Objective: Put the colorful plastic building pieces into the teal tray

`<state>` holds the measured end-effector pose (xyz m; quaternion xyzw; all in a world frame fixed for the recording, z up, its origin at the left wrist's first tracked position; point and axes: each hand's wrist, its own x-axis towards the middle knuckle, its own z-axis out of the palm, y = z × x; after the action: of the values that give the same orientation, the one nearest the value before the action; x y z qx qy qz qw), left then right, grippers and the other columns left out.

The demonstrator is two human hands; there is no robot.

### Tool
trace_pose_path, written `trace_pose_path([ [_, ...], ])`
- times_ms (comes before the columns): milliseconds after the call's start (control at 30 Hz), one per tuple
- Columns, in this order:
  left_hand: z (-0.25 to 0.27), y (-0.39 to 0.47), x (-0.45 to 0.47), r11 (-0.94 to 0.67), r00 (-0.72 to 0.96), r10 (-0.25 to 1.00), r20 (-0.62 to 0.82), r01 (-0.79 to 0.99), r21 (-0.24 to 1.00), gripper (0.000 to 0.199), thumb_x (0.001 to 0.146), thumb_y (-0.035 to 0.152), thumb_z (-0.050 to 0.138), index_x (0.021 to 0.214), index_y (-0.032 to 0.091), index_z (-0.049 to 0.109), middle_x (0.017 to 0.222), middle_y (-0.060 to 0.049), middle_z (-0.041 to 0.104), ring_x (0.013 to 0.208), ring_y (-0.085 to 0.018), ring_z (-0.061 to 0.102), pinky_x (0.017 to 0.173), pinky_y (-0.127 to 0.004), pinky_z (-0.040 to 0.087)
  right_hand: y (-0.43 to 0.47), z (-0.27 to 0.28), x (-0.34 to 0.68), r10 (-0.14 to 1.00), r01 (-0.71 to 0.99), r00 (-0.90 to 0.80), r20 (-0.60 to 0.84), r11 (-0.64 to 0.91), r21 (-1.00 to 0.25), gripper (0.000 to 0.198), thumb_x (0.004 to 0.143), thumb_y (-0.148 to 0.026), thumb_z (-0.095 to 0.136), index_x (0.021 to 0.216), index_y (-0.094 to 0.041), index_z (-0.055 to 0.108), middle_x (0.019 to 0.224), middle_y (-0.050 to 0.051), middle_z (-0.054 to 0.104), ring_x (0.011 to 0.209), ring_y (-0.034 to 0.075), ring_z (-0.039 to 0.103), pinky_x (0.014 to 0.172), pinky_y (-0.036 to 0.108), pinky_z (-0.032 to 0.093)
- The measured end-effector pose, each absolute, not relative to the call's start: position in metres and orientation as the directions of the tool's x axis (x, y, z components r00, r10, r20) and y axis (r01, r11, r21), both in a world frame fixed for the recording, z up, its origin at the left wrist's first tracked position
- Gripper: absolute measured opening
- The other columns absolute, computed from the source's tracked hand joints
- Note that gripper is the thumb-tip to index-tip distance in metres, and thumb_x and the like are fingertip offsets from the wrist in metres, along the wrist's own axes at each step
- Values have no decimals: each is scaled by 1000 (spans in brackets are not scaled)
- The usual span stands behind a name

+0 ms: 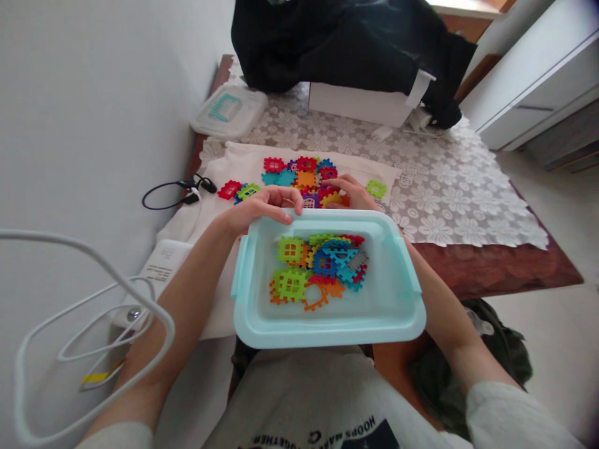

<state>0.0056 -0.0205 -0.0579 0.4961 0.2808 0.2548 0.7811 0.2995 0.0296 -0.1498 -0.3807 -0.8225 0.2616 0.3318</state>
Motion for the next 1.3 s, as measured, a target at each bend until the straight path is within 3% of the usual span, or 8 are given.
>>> trace_pose_path([
  [100, -58, -21, 6, 371, 700, 688, -191, -113, 922, 26, 63, 14, 92, 81, 15, 74, 65, 3, 68, 51, -8, 58, 47, -16, 44, 26, -148, 300, 808, 411, -479, 342, 551, -726, 31, 93, -48, 76, 114, -27, 82, 118, 9, 73, 107, 27, 72, 99, 41, 60],
  [167, -58, -21, 6, 363, 692, 695, -194, -106, 926, 26, 62, 15, 92, 81, 15, 73, 65, 3, 68, 51, -8, 58, 47, -16, 44, 24, -147, 301, 833, 391, -456, 315, 505, -769, 29, 91, -49, 78, 107, -26, 81, 111, 8, 75, 100, 26, 72, 91, 40, 61],
  [300, -57, -20, 6, 349, 687, 700, -196, -90, 933, 27, 60, 15, 92, 79, 15, 73, 65, 4, 67, 51, -8, 57, 46, -16, 42, 26, -146, 307, 891, 355, -368, 265, 399, -845, 32, 86, -48, 80, 107, -25, 77, 101, 4, 78, 92, 23, 72, 85, 38, 61],
  [467, -57, -20, 6, 337, 691, 695, -197, -72, 939, 27, 62, 17, 92, 80, 16, 72, 65, 5, 66, 50, -7, 55, 46, -16, 41, 30, -143, 312, 921, 361, -173, 350, 390, -847, 28, 87, -39, 78, 110, -25, 75, 101, 3, 77, 91, 21, 70, 87, 37, 59],
  [633, -58, -21, 6, 336, 682, 706, -190, -88, 938, 26, 62, 15, 91, 80, 15, 72, 69, 3, 68, 53, -8, 59, 48, -17, 43, 31, -139, 312, 932, 279, -35, 360, 355, -892, 33, 86, -45, 81, 113, -27, 73, 103, 3, 75, 89, 20, 70, 82, 36, 61],
  [900, -63, -18, 2, 351, 674, 707, -212, -75, 933, 26, 62, 16, 91, 81, 16, 75, 73, 1, 71, 57, -10, 63, 49, -18, 45, 18, -117, 309, 981, -222, -129, 145, 114, -968, 49, 74, -60, 94, 103, -31, 66, 108, 1, 78, 103, 25, 78, 90, 41, 69],
  [1100, -64, -18, 2, 340, 677, 707, -205, -72, 938, 27, 63, 18, 92, 82, 16, 74, 73, 1, 72, 57, -10, 63, 50, -18, 45, 6, -102, 302, 980, -391, -159, 120, 49, -919, 52, 68, -57, 99, 100, -31, 68, 106, 0, 83, 117, 28, 79, 94, 44, 72],
  [1300, -62, -19, 3, 343, 679, 708, -194, -90, 935, 25, 63, 16, 92, 81, 16, 74, 74, 1, 72, 58, -10, 63, 52, -18, 47, 2, -102, 301, 977, -463, -194, 94, -7, -886, 48, 72, -52, 98, 104, -30, 70, 100, -1, 83, 113, 26, 81, 91, 39, 74],
])
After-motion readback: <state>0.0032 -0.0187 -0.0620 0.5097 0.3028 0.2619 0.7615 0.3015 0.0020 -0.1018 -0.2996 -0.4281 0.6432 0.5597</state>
